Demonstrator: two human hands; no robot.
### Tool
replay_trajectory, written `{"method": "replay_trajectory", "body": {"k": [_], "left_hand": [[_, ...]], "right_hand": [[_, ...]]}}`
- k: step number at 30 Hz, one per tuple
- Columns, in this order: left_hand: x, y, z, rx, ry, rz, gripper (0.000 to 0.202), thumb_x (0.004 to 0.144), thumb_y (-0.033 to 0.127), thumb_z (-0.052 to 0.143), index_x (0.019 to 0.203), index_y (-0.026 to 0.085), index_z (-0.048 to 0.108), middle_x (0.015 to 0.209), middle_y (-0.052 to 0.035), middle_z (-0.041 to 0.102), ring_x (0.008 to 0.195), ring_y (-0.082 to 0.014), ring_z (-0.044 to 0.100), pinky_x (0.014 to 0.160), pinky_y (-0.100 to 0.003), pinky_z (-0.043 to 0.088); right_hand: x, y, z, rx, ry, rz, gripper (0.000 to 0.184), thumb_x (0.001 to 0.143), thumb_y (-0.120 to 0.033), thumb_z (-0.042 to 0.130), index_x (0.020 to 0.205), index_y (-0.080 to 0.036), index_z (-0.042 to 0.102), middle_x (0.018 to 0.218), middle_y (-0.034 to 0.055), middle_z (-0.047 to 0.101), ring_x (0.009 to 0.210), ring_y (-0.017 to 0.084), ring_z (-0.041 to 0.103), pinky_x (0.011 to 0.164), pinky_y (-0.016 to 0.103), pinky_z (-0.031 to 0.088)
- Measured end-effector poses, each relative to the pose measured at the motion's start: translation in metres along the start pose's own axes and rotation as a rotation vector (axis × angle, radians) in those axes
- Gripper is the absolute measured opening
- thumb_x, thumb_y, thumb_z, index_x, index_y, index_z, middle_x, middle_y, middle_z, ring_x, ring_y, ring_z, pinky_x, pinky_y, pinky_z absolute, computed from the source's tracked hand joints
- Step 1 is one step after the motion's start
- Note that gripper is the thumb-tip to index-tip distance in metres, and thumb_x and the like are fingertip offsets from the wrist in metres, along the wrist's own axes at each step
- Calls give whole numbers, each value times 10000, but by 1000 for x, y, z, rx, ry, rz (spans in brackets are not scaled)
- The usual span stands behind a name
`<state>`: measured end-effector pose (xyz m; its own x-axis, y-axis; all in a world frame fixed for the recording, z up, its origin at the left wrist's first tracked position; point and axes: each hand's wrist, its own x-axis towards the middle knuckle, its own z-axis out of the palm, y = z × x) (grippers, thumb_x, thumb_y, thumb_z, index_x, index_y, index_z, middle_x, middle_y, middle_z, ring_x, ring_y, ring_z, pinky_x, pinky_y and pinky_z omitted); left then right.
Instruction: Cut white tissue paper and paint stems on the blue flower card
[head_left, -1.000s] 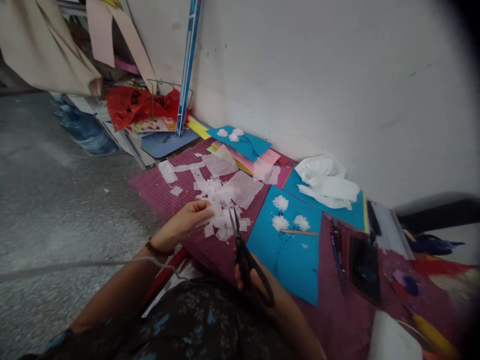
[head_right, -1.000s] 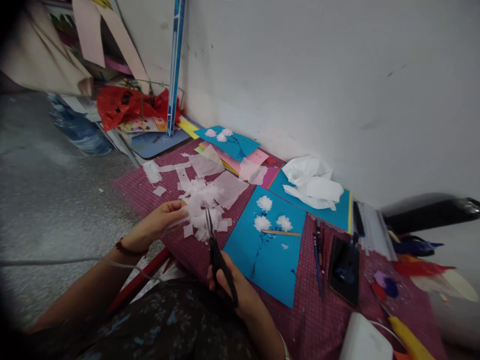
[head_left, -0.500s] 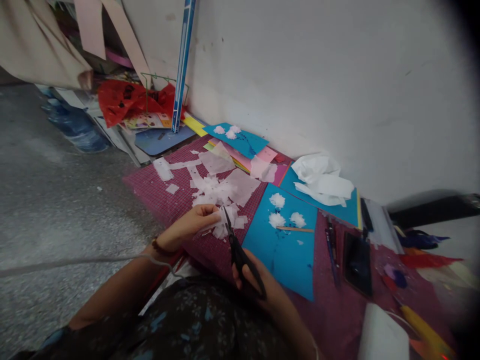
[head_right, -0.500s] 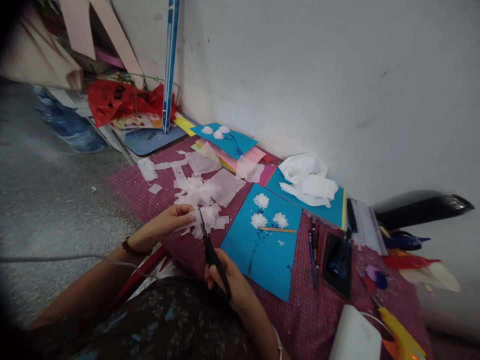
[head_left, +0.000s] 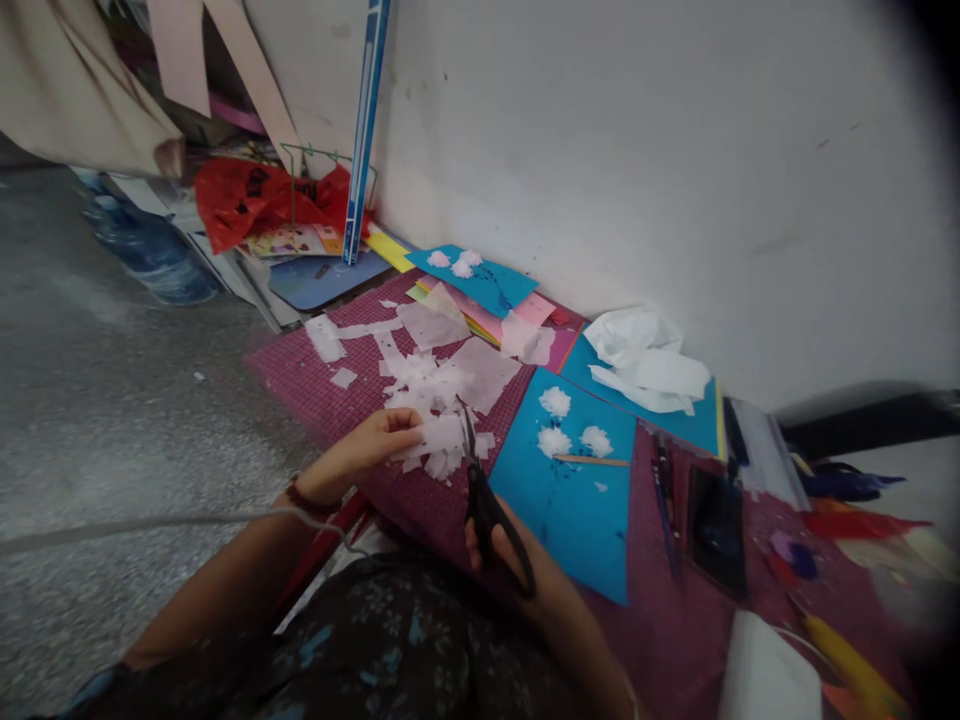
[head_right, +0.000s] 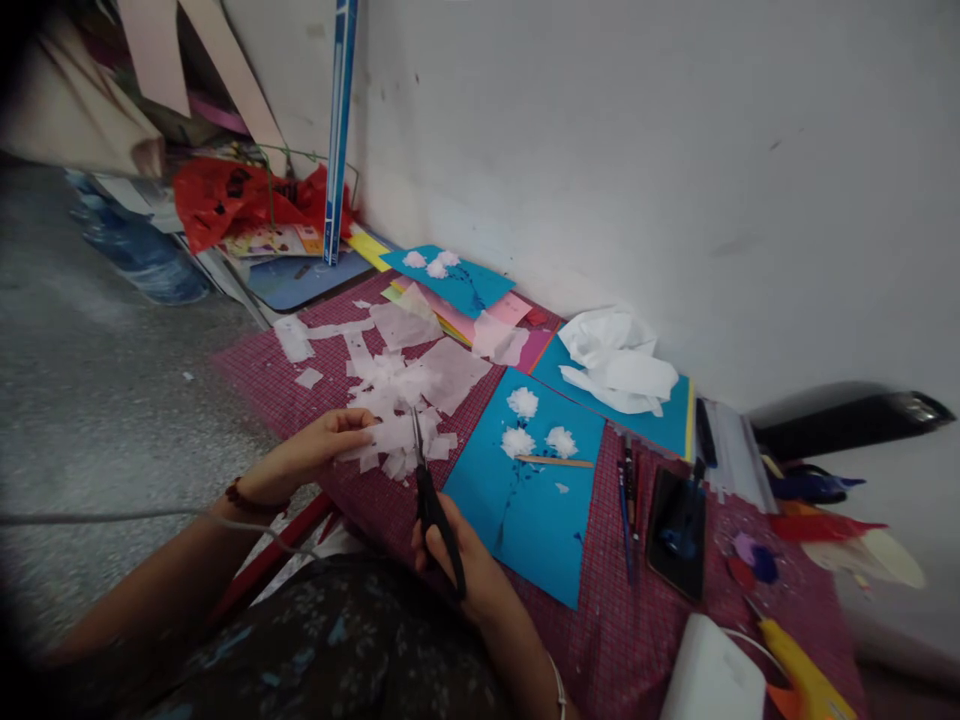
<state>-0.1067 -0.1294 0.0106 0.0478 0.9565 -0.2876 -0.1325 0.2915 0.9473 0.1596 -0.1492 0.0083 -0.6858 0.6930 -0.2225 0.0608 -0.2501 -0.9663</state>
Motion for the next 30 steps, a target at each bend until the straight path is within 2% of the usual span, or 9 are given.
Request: {"method": "replay_trajectory", "body": {"k": [3, 7, 11, 17, 22, 26, 30], "left_hand": [[-2, 0, -7, -50, 80, 25, 310, 656, 369, 775, 725, 161, 556, 544, 82, 480, 437, -40, 384, 443, -170, 262], [-1, 4, -9, -164, 147, 114, 305, 628, 338, 802, 715, 151, 576, 592, 60, 537, 496, -53, 468, 506, -176, 356], [2, 7, -3, -223, 110, 147, 283, 632, 313, 812, 674, 139, 592, 602, 46, 561, 525, -54, 482, 523, -174, 367], [3, 3, 9, -290, 14, 115, 261, 637, 290, 807, 666, 130, 603, 562, 38, 564, 491, -58, 481, 496, -178, 366], [4, 3, 9, -345, 53, 134, 314, 613, 329, 792, 688, 166, 535, 571, 45, 573, 517, -90, 544, 540, -207, 438], [5, -2, 8, -326, 35, 116, 287, 633, 295, 789, 668, 158, 539, 530, 56, 539, 473, -69, 498, 505, -188, 397], [6, -9, 9, -290, -5, 88, 258, 658, 300, 791, 690, 136, 595, 582, 22, 604, 503, -71, 520, 508, -181, 380]], "right_hand": [[-4, -5, 0, 34, -5, 31, 594, 875, -747, 508, 1096, -199, 560, 902, 33, 567, 725, 150, 521, 719, 307, 435], [-6, -3, -1, 13, -82, 42, 608, 871, -754, 503, 1080, -186, 560, 883, 32, 556, 719, 150, 509, 700, 308, 413], [-5, -1, -2, -21, -147, 69, 654, 858, -766, 510, 1159, -186, 528, 881, 27, 555, 691, 144, 501, 674, 299, 391], [-2, -6, 1, -9, -120, 63, 670, 828, -807, 502, 1078, -187, 544, 832, 17, 550, 677, 146, 488, 659, 291, 368], [-7, -1, -3, -6, -130, 66, 630, 871, -766, 481, 1134, -195, 521, 886, 28, 560, 696, 148, 497, 678, 296, 385], [-6, 6, -6, 4, -188, 23, 682, 863, -781, 473, 1199, -189, 513, 898, 38, 561, 708, 158, 504, 684, 307, 387], [-2, 8, -4, 38, -155, 32, 719, 844, -783, 508, 1241, -184, 512, 878, 28, 558, 693, 151, 498, 677, 302, 379]]}}
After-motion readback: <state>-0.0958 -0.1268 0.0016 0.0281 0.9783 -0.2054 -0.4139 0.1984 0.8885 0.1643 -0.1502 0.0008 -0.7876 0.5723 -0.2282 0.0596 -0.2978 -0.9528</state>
